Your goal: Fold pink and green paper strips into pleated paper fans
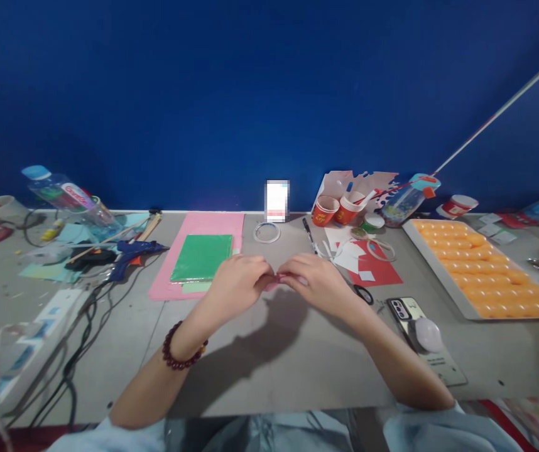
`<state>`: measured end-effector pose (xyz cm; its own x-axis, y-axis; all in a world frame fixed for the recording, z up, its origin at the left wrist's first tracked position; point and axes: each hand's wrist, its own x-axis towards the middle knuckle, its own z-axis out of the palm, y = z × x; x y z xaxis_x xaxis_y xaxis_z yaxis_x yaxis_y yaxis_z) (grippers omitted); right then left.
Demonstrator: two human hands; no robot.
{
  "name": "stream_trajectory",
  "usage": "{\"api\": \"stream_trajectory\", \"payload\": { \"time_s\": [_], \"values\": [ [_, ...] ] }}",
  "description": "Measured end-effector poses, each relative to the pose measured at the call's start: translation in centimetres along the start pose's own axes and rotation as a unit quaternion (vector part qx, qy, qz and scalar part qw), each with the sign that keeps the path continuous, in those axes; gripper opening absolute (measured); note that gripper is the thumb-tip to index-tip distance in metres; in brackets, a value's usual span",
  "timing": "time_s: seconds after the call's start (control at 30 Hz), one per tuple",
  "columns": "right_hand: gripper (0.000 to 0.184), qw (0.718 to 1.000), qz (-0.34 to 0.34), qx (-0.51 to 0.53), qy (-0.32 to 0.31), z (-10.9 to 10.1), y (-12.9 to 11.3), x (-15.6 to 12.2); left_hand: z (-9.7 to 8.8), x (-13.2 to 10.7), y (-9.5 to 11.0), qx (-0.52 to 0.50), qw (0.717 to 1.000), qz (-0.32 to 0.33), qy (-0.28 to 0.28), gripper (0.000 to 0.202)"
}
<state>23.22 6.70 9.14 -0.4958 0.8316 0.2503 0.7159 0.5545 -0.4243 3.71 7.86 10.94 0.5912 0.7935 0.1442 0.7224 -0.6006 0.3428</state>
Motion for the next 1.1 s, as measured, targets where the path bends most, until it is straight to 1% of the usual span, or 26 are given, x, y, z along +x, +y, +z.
{"api": "stream_trajectory", "payload": {
  "time_s": [0.07,0.2,0.3,0.43,0.6,0.77,0.93,1.1],
  "values": [
    [0.017,1.000,-0.005,0.004,-0.001,0.1,0.1,0.0,0.0,0.0,-0.1,-0.010,1.000,0.003,-0.005,0.026],
    [0.017,1.000,0.020,0.006,0.000,0.0,0.2,0.0,-0.3,-0.1,-0.3,-0.028,0.999,0.003,-0.017,0.030],
    [0.018,0.999,0.034,-0.003,0.003,-0.4,0.3,-0.1,-0.7,-0.2,-0.5,-0.032,0.999,-0.003,-0.009,0.033],
    [0.019,0.999,0.047,-0.014,-0.006,-0.6,0.4,-0.3,-1.0,-0.3,-0.6,-0.042,0.999,-0.006,-0.001,0.033],
    [0.024,0.997,0.067,-0.038,-0.015,-0.4,0.4,-0.3,-0.9,-0.3,-0.7,-0.046,0.999,-0.003,-0.003,0.028],
    [0.020,0.996,0.067,-0.045,-0.030,-0.2,0.5,-0.4,-0.6,-0.3,-1.1,-0.047,0.999,0.004,-0.004,0.025],
    [0.020,0.996,0.077,-0.001,-0.039,-0.8,0.3,-0.3,-0.5,-0.1,-0.9,-0.040,0.999,0.006,0.005,0.026],
    [0.016,0.995,0.035,0.082,-0.035,-1.2,-0.5,0.1,-0.2,0.0,-0.2,-0.043,0.999,0.009,0.003,0.024]
  ]
}}
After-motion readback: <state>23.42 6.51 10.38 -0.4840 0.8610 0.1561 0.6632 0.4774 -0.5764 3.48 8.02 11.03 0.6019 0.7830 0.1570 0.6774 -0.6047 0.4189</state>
